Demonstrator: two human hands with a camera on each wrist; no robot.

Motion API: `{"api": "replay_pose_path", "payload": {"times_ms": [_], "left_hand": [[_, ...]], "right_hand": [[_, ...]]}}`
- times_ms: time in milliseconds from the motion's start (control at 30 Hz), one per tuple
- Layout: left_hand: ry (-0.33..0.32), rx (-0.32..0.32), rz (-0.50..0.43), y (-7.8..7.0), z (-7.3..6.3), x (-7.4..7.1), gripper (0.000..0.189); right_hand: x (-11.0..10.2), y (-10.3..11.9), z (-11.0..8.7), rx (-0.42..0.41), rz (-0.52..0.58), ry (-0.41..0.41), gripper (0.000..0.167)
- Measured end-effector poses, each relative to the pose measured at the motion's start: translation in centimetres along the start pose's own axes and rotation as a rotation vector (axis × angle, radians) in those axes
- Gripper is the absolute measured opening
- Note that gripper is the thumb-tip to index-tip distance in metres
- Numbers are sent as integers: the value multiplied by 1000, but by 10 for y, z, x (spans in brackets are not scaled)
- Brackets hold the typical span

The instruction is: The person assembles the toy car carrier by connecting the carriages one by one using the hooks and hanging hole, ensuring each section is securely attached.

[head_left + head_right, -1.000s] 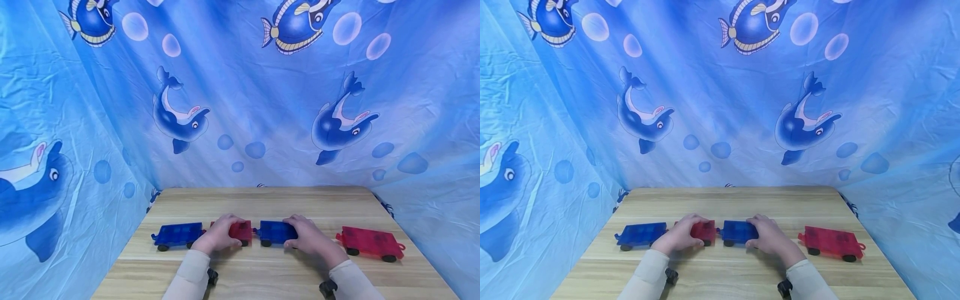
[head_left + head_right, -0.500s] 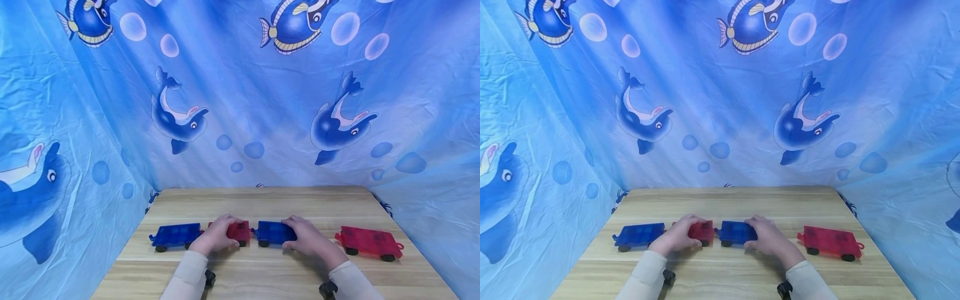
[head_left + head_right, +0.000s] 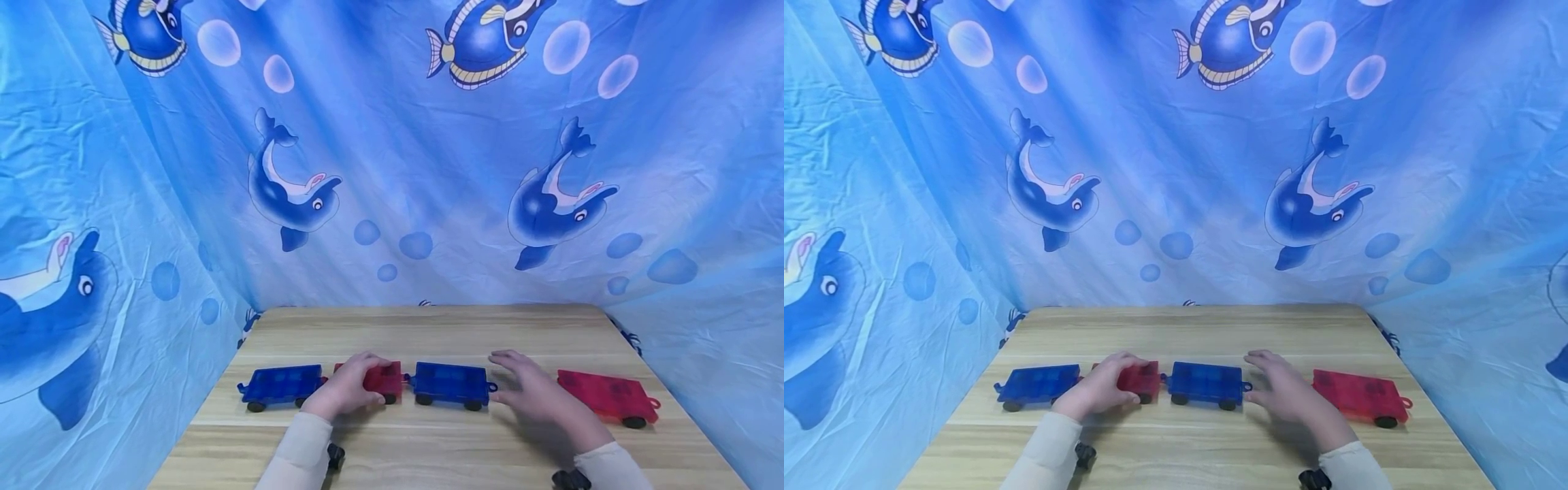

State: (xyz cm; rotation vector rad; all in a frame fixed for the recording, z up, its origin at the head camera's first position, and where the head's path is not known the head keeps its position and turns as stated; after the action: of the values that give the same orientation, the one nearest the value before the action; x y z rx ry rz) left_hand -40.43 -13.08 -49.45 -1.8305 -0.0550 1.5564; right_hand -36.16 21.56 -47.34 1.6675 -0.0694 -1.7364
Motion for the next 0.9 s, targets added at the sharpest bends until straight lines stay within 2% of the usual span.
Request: {"api": "replay_pose_path", "payload": {"times_ms": [133,333,467,633,900], "left_hand": [[-5,-6,-13,4,-2,0,70],[-14,-11,-13,9,-4,-2,71],[-11,-4,-22,10,-4,-3,71],[-3,2,-34,10,-5,-3,70],[-2,3,-26,12,-5,-3,70]], "right_hand": [[-16,-19,-17,35,20,-54,68],[-41,-49,-40,125,33,-83,74],[-54,-67,-57,187,52,-68,82],[-61,-95,-77,287,59,-32,96],[-68,-121,-95,286,17,-16,105]]}}
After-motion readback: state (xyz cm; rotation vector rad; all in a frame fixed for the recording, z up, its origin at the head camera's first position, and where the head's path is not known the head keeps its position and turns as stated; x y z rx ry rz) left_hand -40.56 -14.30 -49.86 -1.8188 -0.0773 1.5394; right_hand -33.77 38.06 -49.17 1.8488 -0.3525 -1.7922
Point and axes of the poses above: each hand's wrist, its own z-axis towards the middle knuckle, its own x-axis out of the palm, y = z × x, the point moved 8 cm from there along z, towards the middle knuckle, and after that the axes turned 6 degrees about y, right-handed, at the moved point
